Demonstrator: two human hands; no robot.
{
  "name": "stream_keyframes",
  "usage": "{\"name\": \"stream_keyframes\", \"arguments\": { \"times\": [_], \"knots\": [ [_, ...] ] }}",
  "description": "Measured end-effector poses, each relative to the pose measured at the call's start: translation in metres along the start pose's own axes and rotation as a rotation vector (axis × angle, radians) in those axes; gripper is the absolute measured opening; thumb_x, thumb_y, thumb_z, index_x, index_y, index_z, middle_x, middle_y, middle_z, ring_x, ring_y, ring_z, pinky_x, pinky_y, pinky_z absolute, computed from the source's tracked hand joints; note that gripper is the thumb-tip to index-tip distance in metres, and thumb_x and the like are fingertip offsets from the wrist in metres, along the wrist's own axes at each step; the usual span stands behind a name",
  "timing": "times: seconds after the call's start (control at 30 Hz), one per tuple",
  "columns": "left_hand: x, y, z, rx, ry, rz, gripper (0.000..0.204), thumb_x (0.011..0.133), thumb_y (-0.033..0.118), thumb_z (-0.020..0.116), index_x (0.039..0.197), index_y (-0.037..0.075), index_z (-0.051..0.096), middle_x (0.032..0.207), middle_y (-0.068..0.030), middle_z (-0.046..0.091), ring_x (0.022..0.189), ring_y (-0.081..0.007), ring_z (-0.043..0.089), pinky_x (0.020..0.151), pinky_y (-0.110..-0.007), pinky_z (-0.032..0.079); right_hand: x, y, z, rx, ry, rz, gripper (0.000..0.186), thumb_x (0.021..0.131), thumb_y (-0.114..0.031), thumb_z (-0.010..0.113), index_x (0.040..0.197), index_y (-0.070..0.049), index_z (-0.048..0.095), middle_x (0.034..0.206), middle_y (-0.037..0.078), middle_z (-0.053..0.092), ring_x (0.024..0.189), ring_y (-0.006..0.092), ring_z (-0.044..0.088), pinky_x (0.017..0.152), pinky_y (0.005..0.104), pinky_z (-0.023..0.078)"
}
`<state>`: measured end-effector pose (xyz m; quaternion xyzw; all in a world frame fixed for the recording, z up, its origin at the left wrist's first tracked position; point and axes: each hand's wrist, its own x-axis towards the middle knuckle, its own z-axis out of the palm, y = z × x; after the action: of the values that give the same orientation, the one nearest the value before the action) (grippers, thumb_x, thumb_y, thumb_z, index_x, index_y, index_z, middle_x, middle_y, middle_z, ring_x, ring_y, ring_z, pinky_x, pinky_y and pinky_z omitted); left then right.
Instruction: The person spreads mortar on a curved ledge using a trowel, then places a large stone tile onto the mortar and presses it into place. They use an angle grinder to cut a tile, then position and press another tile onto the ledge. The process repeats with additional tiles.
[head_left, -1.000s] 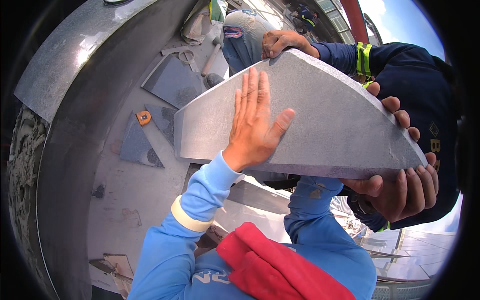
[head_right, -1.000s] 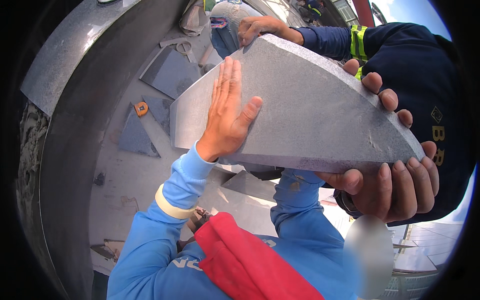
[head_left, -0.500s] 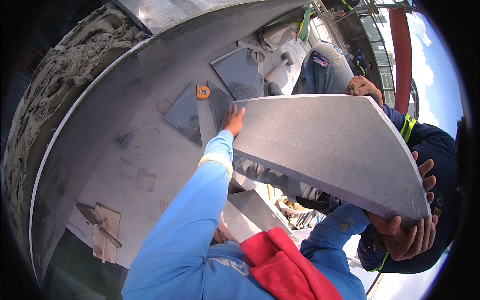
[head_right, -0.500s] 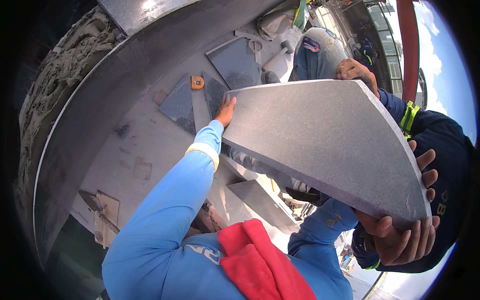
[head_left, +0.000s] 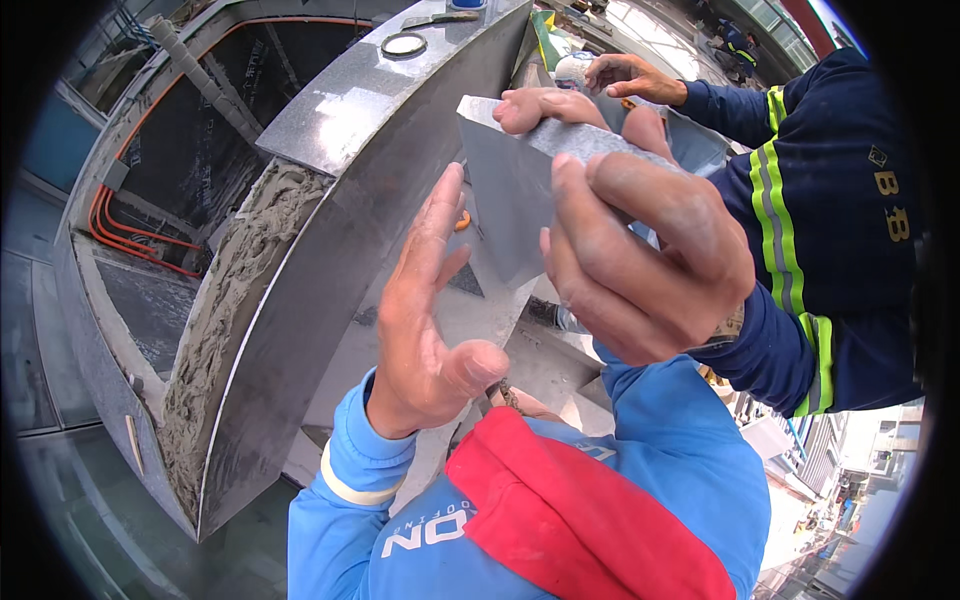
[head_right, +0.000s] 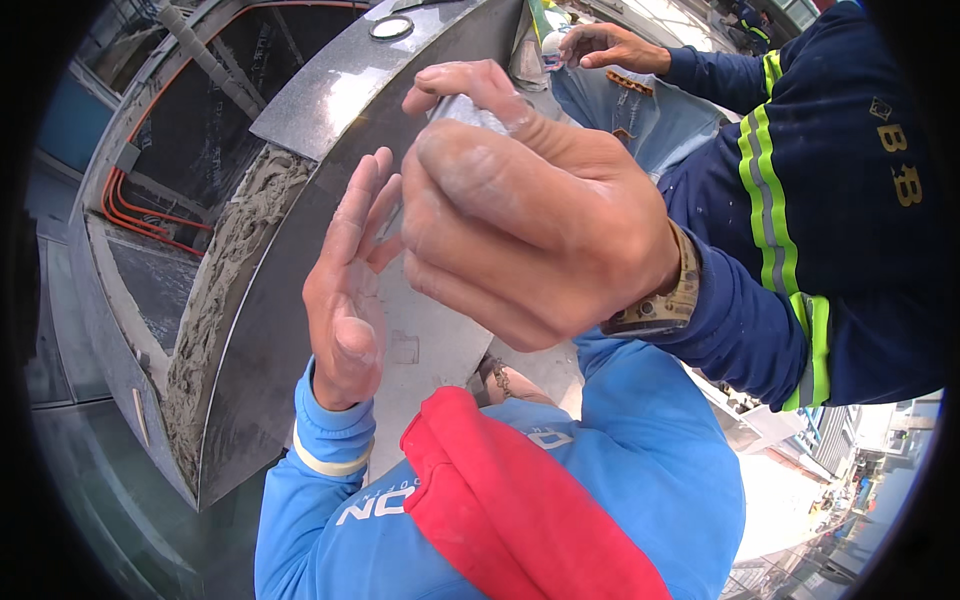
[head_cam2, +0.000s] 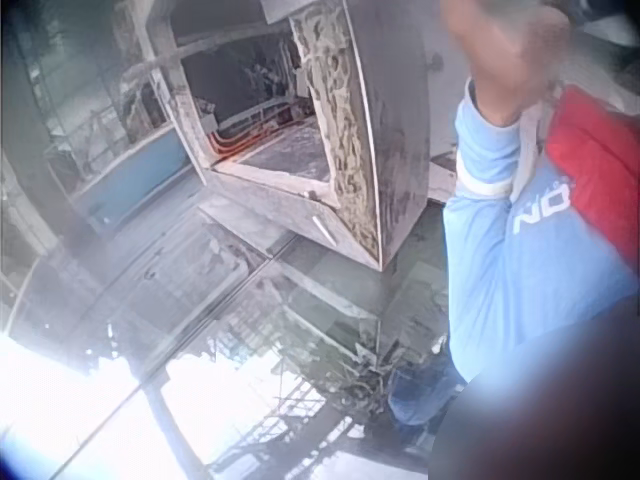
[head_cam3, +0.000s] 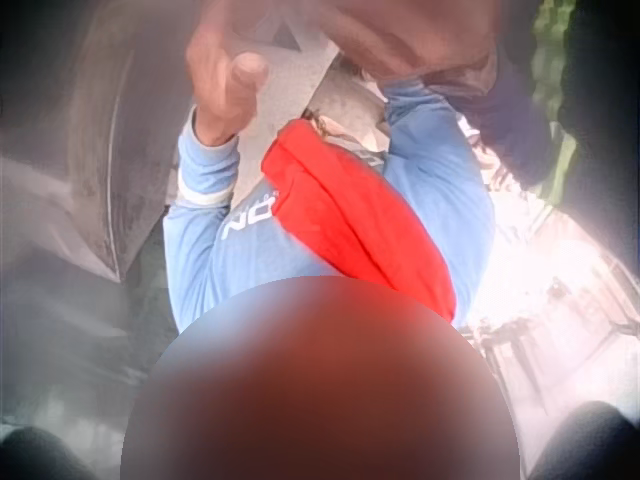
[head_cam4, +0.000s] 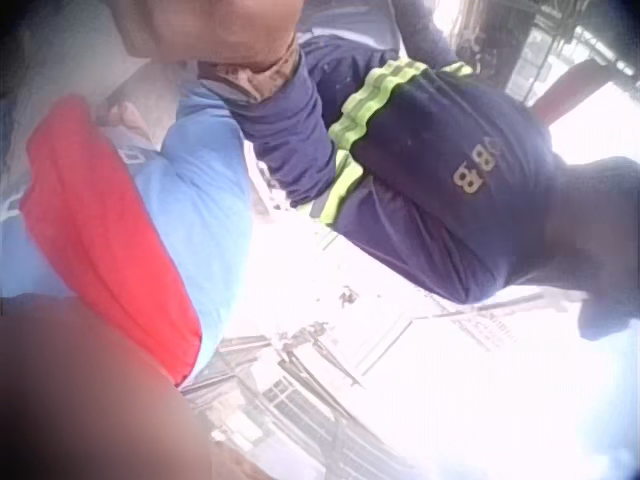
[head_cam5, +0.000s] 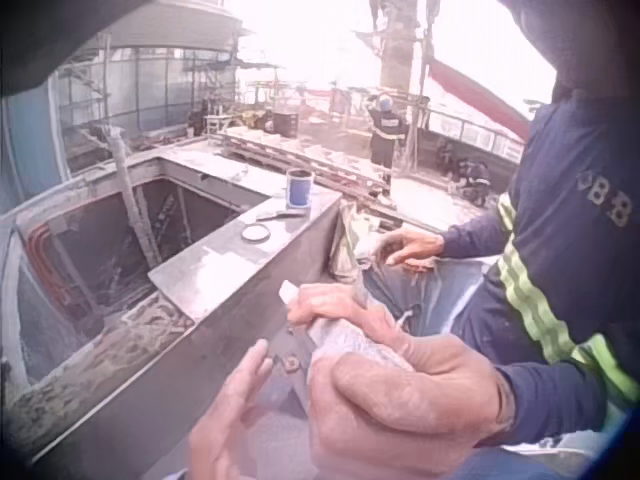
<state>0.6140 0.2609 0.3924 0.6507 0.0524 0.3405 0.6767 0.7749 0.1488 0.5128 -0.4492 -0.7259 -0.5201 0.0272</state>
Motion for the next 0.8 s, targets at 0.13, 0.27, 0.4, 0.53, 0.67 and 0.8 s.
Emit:
{"name": "stream_keyframes", "arguments": {
  "times": [0.13, 0.27, 0.4, 0.53, 0.67, 0.8],
  "knots": [
    [-0.015, 0.064, 0.025, 0.242, 0.011, -0.056, 0.117, 0.082, 0.083, 0.06, 0.151, -0.009, 0.034, 0.148, -0.0228, 0.046, 0.136, -0.0338, 0.049, 0.112, -0.043, 0.04, 0.008, -0.03, 0.017, 0.174, 0.145, -0.027, 0.014, 0.078, -0.01, 0.075, 0.08, -0.004, 0.062, 0.096, 0.007, 0.064, 0.096, 0.0231, 0.064, 0.09, 0.0351, 0.059],
    [-0.039, 0.057, 0.042, -0.214, 0.544, 0.063, 0.097, 0.092, 0.076, 0.052, 0.148, -0.003, 0.043, 0.147, -0.0168, 0.05, 0.134, -0.0292, 0.052, 0.11, -0.044, 0.042, 0.019, -0.052, 0.025, 0.537, 0.194, 0.115, 0.02, 0.084, -0.024, 0.072, 0.094, -0.008, 0.065, 0.102, 0.006, 0.064, 0.097, 0.0234, 0.064, 0.089, 0.0333, 0.053],
    [-0.058, 0.07, 0.012, -0.215, 0.733, 0.083, 0.084, 0.097, 0.068, 0.049, 0.144, -0.002, 0.048, 0.141, -0.0166, 0.055, 0.127, -0.0278, 0.057, 0.106, -0.042, 0.046, 0.038, -0.09, 0.025, 0.574, 0.238, 0.106, 0.022, 0.085, -0.026, 0.071, 0.098, -0.009, 0.065, 0.102, 0.005, 0.064, 0.096, 0.0237, 0.064, 0.088, 0.0354, 0.053],
    [-0.069, 0.095, -0.025, -0.267, 0.719, -0.203, 0.072, 0.101, 0.06, 0.047, 0.14, -0.002, 0.053, 0.136, -0.0164, 0.06, 0.12, -0.0263, 0.062, 0.102, -0.041, 0.05, 0.057, -0.145, 0.018, 0.462, 0.282, 0.038, 0.024, 0.086, -0.027, 0.069, 0.101, -0.01, 0.065, 0.102, 0.005, 0.065, 0.096, 0.0239, 0.064, 0.087, 0.0374, 0.052],
    [-0.071, 0.109, -0.049, -0.31, 0.613, -0.683, 0.062, 0.106, 0.051, 0.044, 0.135, -0.001, 0.058, 0.13, -0.0162, 0.065, 0.113, -0.0249, 0.067, 0.098, -0.039, 0.054, 0.077, -0.178, 0.019, 0.297, 0.312, -0.058, 0.026, 0.088, -0.029, 0.068, 0.105, -0.011, 0.066, 0.102, 0.005, 0.065, 0.095, 0.0242, 0.065, 0.086, 0.0394, 0.052],
    [-0.057, 0.107, -0.087, -0.164, 0.461, -0.986, 0.062, 0.108, 0.051, 0.041, 0.134, -0.003, 0.059, 0.126, -0.0168, 0.068, 0.109, -0.0244, 0.069, 0.097, -0.038, 0.055, 0.085, -0.198, 0.025, 0.044, 0.31, -0.368, 0.035, 0.096, -0.031, 0.068, 0.124, -0.011, 0.059, 0.097, 0.006, 0.068, 0.085, 0.0246, 0.068, 0.083, 0.0401, 0.055]
  ]
}}
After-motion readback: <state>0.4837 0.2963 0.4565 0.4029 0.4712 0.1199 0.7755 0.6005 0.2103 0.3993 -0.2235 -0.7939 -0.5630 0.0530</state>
